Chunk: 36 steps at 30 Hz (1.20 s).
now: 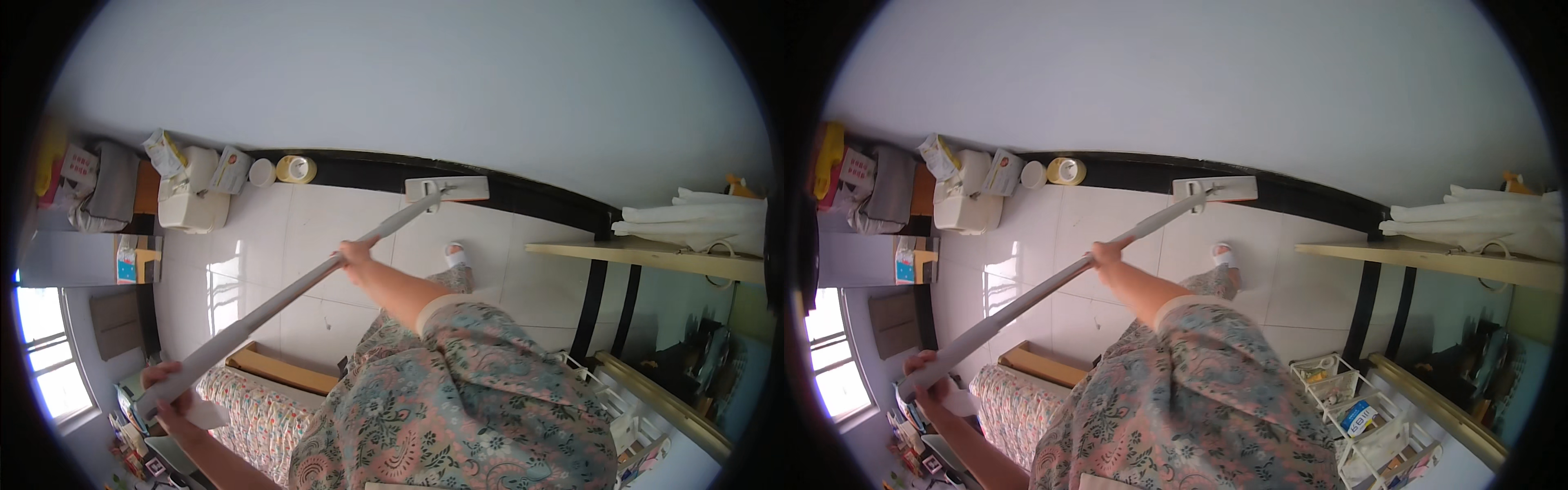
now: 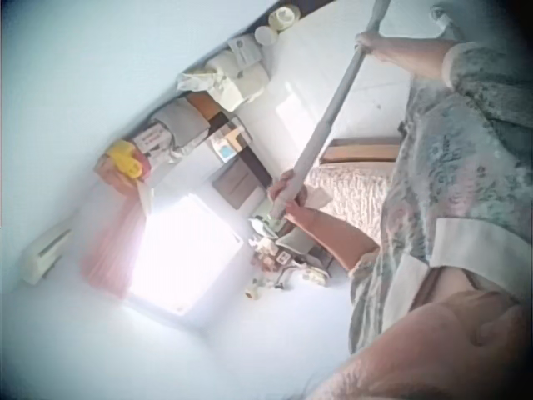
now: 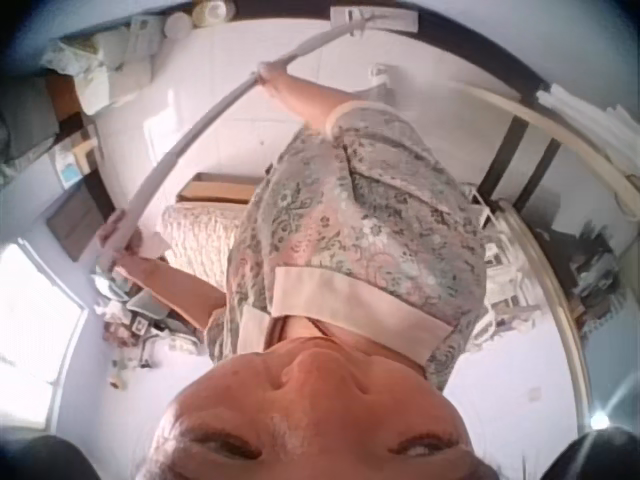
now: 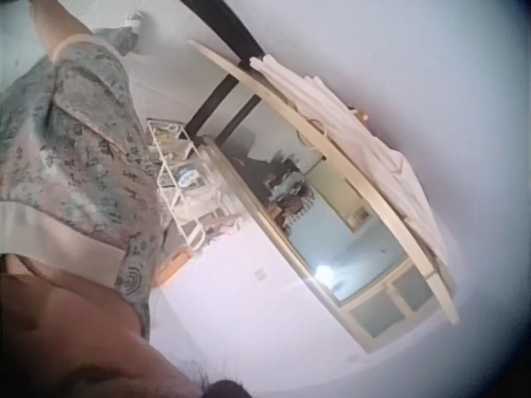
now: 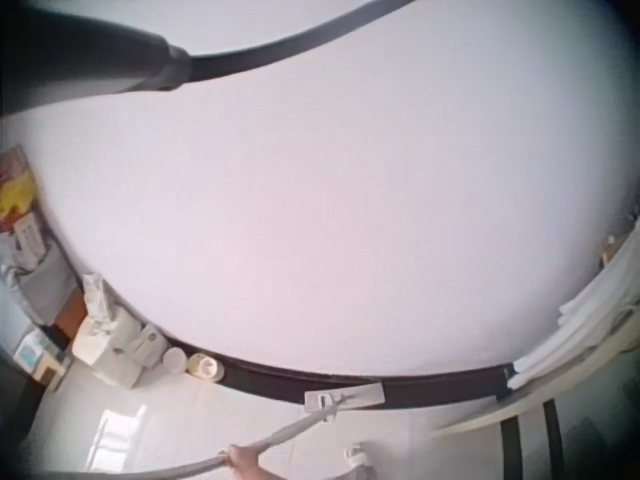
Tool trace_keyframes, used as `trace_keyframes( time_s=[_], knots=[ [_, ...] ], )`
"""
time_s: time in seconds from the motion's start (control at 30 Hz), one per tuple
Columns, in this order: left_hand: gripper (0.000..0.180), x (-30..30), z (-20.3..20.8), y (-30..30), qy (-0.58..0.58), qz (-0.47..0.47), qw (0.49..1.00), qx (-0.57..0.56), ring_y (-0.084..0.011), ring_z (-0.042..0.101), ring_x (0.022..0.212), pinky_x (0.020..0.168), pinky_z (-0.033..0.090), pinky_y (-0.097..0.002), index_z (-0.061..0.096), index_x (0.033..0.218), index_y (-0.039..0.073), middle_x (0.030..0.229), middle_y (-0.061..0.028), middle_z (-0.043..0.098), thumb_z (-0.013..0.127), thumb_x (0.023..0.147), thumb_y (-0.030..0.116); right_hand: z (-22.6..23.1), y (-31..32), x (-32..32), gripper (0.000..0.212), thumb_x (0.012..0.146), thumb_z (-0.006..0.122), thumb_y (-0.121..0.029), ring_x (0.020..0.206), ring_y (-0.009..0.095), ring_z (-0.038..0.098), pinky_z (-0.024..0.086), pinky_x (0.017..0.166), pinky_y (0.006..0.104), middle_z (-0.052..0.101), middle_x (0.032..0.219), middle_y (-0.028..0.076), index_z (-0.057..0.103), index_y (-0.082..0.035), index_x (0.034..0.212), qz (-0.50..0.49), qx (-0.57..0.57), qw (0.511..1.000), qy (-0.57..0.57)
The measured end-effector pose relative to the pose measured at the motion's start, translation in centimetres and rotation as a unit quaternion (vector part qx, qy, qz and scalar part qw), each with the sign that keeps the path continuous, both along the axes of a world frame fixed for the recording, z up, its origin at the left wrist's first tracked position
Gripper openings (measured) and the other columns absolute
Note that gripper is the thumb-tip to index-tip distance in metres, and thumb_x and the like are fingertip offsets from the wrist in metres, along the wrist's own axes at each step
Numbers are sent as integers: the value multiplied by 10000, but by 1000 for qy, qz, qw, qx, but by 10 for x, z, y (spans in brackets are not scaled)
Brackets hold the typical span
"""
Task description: The person mops the tiled floor of a bedroom using a white mop. They move a green office chair and a large bag of cat litter to clear the workspace, then systematically mop the floor around the bed and other furniture. Finally, they move a white plastic storage rack to mop the area underneath it.
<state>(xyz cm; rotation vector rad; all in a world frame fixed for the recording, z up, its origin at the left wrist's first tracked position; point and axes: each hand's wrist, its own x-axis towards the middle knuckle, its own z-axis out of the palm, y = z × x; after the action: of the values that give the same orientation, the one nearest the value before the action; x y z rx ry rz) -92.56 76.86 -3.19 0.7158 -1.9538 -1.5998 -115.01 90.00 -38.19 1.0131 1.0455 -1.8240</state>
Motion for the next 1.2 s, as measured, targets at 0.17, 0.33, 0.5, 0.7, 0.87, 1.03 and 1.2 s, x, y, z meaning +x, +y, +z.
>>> trace_keyframes(
  time_s=[0.17,0.33,0.5,0.7,0.87,1.03,1.2],
  knots=[
    [226,-16,-2,-41,-11,20,998,-56,-25,284,427,375,217,-157,439,807,122,878,-39,499,523,794,331,22,10,-15,1055,747,502,-12,479,159,444,362,389,278,485,737,124,-400,-238,1244,3,-57,997,48],
    [139,-142,-2,13,-94,40,994,-47,-25,297,453,389,223,-162,467,799,141,809,-18,506,511,790,273,-22,82,-90,1026,752,511,-58,450,126,406,316,372,254,466,661,95,-364,-173,1276,-1,64,995,80],
    [195,-272,-68,156,-129,-130,980,80,-22,293,444,389,227,-165,484,808,130,866,-48,558,556,786,310,-58,284,-186,1041,751,540,-25,616,147,490,418,466,264,506,886,101,-304,-253,1316,-109,90,990,23],
    [109,-364,-149,353,-82,-362,924,90,-120,553,768,679,456,-252,572,882,36,991,-118,617,584,774,41,-99,535,-254,828,807,496,15,744,281,579,545,597,386,415,1066,181,-90,-202,1352,-229,170,958,30],
    [132,-395,-132,410,-106,-346,920,150,-157,561,881,770,454,-277,578,905,15,1006,-134,611,602,778,35,-68,578,-269,830,807,468,31,688,252,546,546,632,367,367,1063,156,-104,-226,1351,-239,143,959,44],
    [104,-380,-99,385,-163,-197,958,131,-195,566,936,830,436,-303,578,873,3,968,-147,619,537,778,-9,-112,535,-257,940,772,480,5,638,205,519,522,592,330,410,978,116,-220,-271,1336,-196,115,973,34],
    [165,-327,-37,291,-200,-39,979,12,-63,505,687,492,314,-168,551,833,121,885,-47,607,601,767,264,-38,390,-223,963,825,463,-99,605,162,518,475,548,306,509,812,124,-386,-240,1256,-43,63,997,24]
  ],
)
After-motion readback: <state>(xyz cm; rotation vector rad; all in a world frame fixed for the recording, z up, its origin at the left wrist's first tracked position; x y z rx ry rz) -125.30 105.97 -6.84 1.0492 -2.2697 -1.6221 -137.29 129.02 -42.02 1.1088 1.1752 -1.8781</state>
